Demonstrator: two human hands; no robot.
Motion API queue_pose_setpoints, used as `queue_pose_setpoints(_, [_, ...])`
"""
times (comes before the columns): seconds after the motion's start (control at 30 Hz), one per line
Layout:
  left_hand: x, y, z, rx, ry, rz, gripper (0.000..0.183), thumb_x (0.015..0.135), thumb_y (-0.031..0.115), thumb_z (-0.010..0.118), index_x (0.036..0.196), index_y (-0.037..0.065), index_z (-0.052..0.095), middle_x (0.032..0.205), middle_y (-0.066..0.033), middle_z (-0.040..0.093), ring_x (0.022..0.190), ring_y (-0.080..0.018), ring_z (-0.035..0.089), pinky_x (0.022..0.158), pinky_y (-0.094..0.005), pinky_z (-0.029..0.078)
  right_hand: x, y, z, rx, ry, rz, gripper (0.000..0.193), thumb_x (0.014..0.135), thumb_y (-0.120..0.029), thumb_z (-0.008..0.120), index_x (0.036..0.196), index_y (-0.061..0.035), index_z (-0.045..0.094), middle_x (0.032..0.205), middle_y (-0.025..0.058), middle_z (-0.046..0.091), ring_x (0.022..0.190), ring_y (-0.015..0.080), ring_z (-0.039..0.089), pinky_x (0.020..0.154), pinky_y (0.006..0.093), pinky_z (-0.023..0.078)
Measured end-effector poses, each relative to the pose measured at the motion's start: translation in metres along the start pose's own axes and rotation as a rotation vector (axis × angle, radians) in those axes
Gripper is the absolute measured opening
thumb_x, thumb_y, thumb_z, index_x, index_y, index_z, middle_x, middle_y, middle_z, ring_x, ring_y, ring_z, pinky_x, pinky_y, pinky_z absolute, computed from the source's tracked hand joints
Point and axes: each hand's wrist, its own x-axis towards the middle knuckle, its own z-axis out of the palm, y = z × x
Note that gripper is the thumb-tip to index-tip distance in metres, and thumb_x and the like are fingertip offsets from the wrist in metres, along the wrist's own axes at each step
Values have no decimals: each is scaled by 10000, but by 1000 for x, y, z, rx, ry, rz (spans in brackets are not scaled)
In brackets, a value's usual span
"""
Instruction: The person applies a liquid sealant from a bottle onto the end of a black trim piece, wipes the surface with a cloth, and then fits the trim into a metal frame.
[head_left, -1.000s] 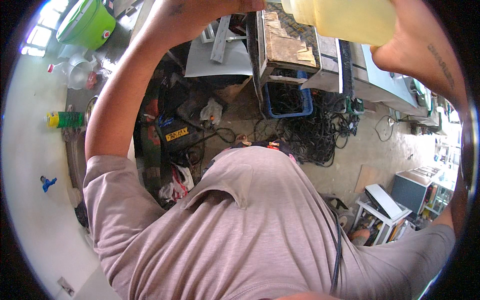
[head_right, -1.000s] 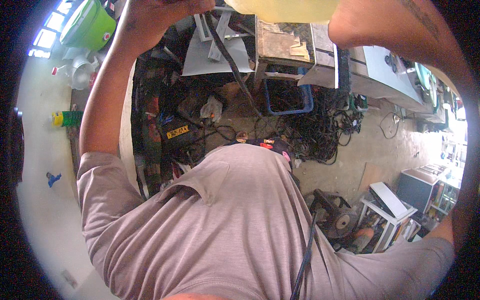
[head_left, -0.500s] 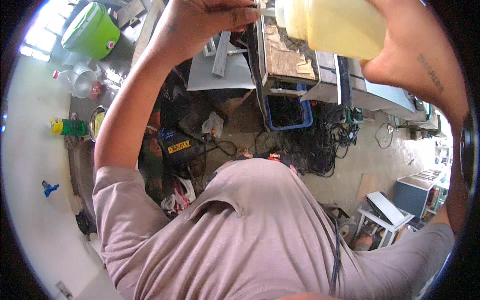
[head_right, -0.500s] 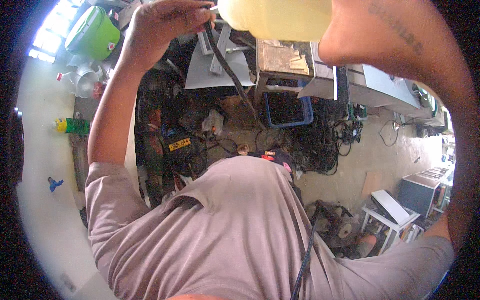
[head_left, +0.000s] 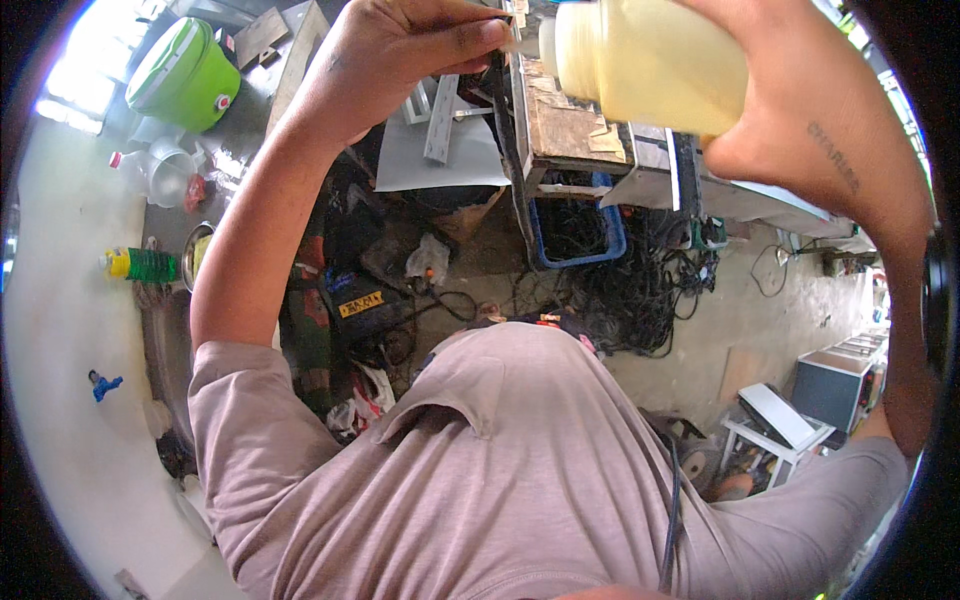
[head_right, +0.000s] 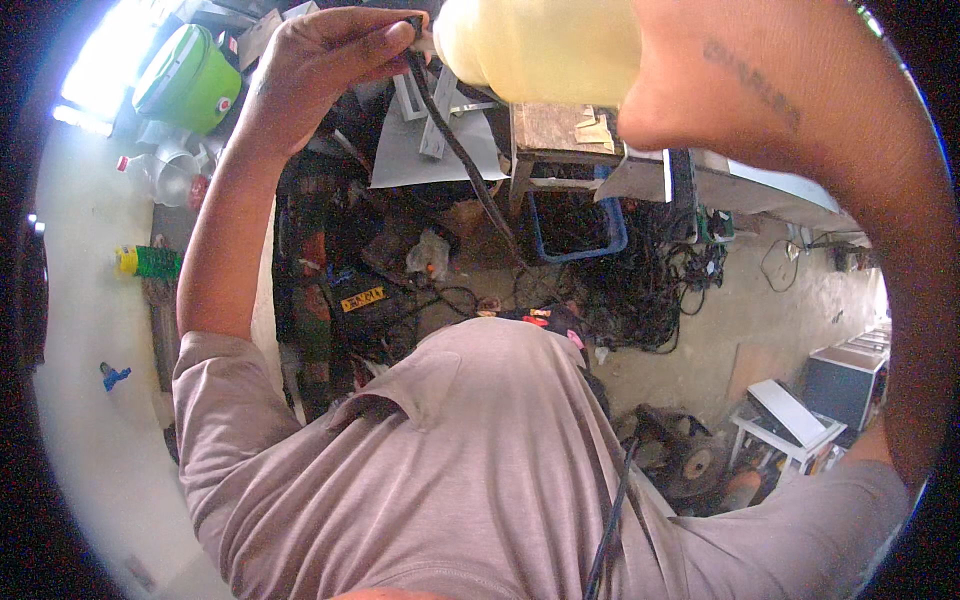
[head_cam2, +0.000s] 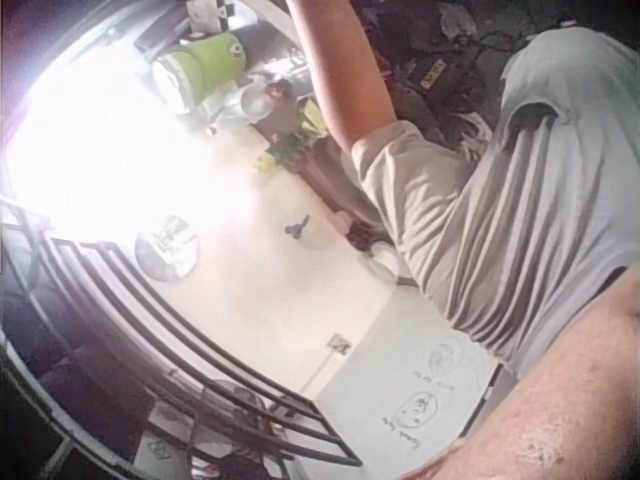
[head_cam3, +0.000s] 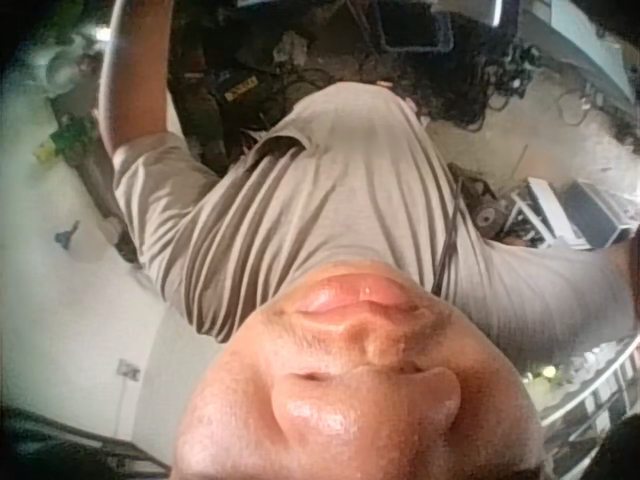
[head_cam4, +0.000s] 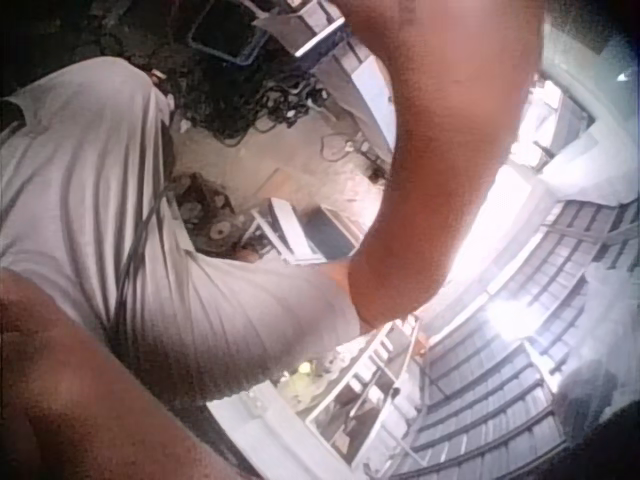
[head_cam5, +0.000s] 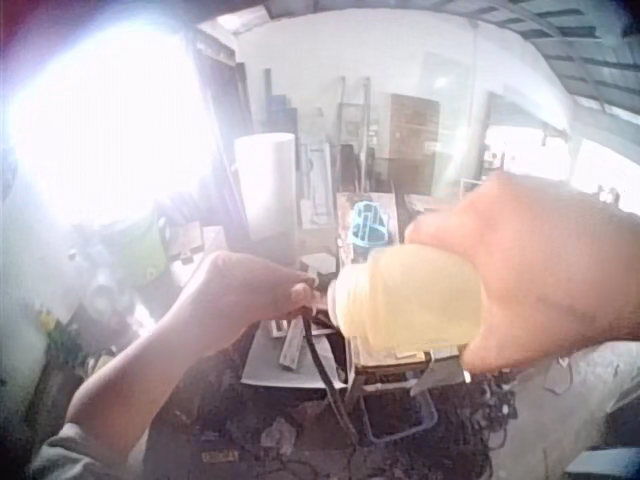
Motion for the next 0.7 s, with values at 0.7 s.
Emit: queue_pose_setpoints(0.7, [4,17,-8,-233,270,-54,166,866,119,692,1002,39,745,880,-88,735,758,-138,687,700,-263,549,-26,11,205,1044,245,220,767,618,-113,830,1306,-13,506,1158,122,644,1063,201,628,960,347,481])
